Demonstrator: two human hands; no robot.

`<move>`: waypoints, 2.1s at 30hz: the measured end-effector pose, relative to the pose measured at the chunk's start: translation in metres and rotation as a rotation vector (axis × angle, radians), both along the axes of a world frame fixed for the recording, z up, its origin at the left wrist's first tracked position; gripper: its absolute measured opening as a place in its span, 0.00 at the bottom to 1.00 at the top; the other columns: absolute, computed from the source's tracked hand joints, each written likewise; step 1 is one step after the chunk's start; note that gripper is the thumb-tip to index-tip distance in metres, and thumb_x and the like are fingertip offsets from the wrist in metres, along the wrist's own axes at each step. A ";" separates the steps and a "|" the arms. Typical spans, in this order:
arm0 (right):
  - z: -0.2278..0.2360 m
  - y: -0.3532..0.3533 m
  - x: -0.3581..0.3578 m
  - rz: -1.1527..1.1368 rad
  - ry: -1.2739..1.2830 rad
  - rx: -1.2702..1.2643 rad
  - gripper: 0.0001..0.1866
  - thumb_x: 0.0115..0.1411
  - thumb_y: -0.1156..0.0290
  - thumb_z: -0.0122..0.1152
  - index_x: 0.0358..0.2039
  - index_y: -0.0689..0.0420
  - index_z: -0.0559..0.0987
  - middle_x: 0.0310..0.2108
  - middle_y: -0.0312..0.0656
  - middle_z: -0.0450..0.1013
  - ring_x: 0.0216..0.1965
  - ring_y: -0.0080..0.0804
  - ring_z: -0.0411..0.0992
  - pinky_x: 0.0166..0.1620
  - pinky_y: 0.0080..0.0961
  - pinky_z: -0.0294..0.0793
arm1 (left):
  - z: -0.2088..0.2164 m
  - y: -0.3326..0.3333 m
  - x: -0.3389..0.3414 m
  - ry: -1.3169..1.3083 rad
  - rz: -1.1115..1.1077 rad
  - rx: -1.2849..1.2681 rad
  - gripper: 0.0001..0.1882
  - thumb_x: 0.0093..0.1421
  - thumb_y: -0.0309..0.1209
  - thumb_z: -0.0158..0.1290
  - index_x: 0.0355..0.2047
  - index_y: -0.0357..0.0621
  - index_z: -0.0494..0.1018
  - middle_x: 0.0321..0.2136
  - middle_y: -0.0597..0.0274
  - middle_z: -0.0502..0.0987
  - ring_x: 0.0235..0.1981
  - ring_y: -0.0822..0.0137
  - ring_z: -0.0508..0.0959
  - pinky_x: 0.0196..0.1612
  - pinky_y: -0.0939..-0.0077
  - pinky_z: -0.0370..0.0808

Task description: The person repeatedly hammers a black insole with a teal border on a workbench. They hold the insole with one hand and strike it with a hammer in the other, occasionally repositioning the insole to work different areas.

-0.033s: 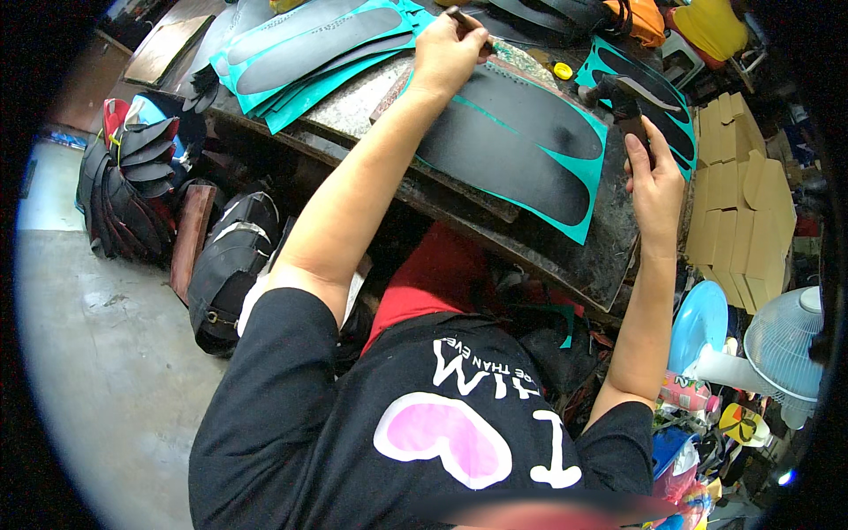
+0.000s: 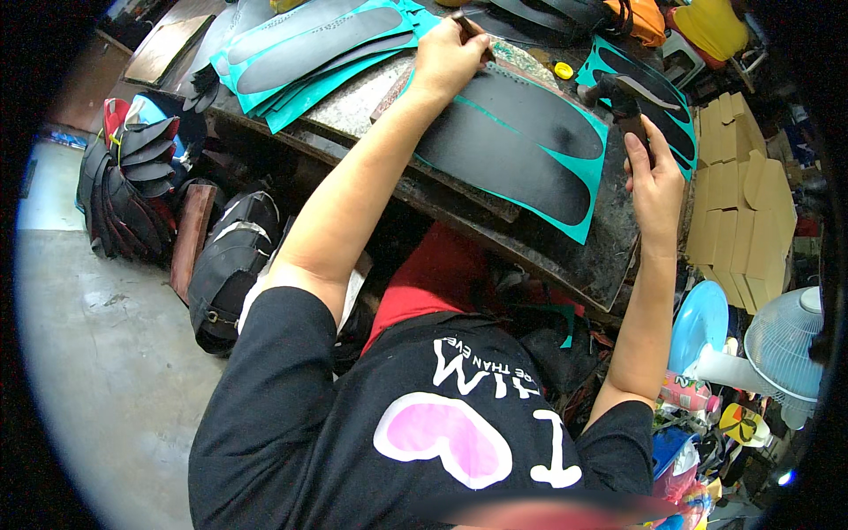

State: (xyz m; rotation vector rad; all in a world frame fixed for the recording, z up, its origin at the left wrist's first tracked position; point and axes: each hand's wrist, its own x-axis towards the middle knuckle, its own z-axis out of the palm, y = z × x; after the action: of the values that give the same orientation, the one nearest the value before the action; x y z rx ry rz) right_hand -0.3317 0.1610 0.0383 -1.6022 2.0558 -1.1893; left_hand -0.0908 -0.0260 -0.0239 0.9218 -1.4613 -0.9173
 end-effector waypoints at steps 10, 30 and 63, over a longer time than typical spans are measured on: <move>0.020 -0.009 0.019 0.160 0.009 -0.174 0.22 0.65 0.59 0.61 0.55 0.58 0.76 0.33 0.36 0.78 0.30 0.19 0.71 0.37 0.19 0.72 | -0.019 -0.003 0.005 0.041 0.041 0.045 0.10 0.58 0.28 0.57 0.34 0.30 0.75 0.27 0.54 0.82 0.24 0.69 0.83 0.28 0.75 0.81; 0.030 -0.026 0.023 0.136 0.213 -0.350 0.20 0.64 0.54 0.60 0.53 0.50 0.79 0.34 0.44 0.81 0.30 0.29 0.78 0.35 0.27 0.76 | -0.015 0.001 -0.001 -0.093 0.013 0.009 0.09 0.58 0.31 0.59 0.32 0.35 0.77 0.27 0.49 0.82 0.25 0.63 0.84 0.31 0.70 0.80; -0.015 -0.021 0.004 0.016 0.120 -0.103 0.23 0.65 0.52 0.58 0.53 0.53 0.78 0.29 0.47 0.79 0.27 0.38 0.77 0.34 0.31 0.74 | -0.011 0.003 -0.013 0.355 0.204 -0.022 0.06 0.57 0.27 0.57 0.28 0.35 0.75 0.24 0.53 0.81 0.26 0.68 0.83 0.28 0.71 0.80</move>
State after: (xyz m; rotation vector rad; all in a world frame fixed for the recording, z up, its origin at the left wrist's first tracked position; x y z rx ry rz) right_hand -0.3272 0.1405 0.0235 -1.7738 2.0801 -1.2406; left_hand -0.1033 -0.0227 -0.0348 0.8258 -1.0532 -0.8601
